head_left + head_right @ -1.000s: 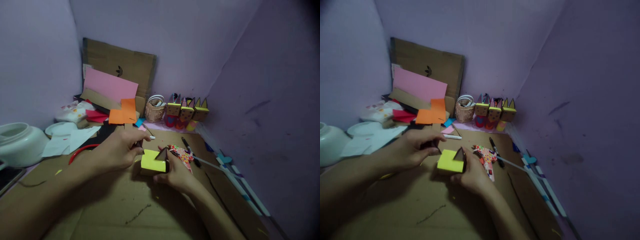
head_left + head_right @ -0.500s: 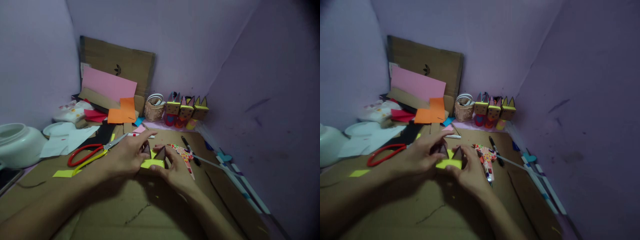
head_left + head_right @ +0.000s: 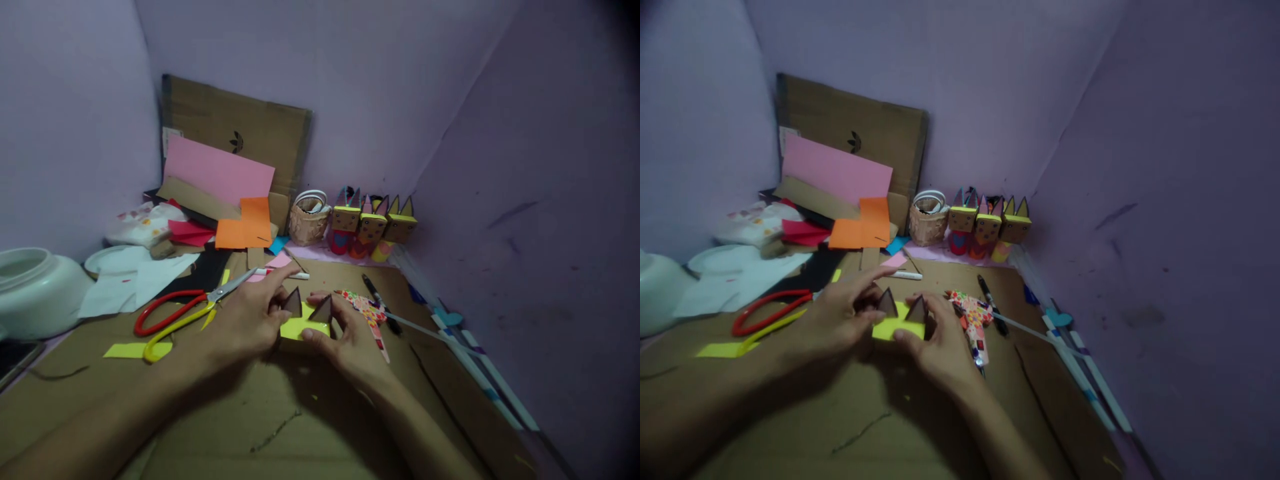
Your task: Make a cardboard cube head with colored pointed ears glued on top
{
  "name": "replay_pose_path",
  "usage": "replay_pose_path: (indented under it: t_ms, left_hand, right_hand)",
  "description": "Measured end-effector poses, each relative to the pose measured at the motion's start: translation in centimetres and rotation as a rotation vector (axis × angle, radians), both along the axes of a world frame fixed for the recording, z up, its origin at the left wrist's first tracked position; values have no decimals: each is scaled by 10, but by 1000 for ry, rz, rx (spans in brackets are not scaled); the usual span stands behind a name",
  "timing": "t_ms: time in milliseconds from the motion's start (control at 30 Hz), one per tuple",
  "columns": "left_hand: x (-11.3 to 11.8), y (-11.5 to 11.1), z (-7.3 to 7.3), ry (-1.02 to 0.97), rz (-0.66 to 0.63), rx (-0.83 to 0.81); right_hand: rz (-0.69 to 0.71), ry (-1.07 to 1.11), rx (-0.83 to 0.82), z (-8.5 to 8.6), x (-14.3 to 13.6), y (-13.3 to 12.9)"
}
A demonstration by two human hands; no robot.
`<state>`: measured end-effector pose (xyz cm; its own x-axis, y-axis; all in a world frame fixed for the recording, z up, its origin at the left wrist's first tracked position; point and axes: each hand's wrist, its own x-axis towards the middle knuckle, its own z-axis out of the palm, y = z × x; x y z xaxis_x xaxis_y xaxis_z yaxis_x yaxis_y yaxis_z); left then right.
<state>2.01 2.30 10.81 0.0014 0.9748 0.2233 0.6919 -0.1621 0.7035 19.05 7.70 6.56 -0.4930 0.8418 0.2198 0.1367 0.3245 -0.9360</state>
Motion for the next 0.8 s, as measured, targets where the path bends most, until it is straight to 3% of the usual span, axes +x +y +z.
replay_pose_path:
  t_ms: [133,300,467,633,800]
  left_hand:
    - [-1,2,-3,21,-11,-5]
    - [-3,4,-4,-12,-34,-19]
    - [-7,2,-1,78,-104,3]
    - [-7,0,3,114,6,-19]
    - [-5,1,2,-64,69,-38]
  right_hand:
    - [-38,62,-66,1,-1,3]
    - [-80,93,-7,1,3,10]
    - [-128,104,-10,1,4,12]
    - [-114,77,-138,4,2,10]
    - [-116,72,-178,9,2,9]
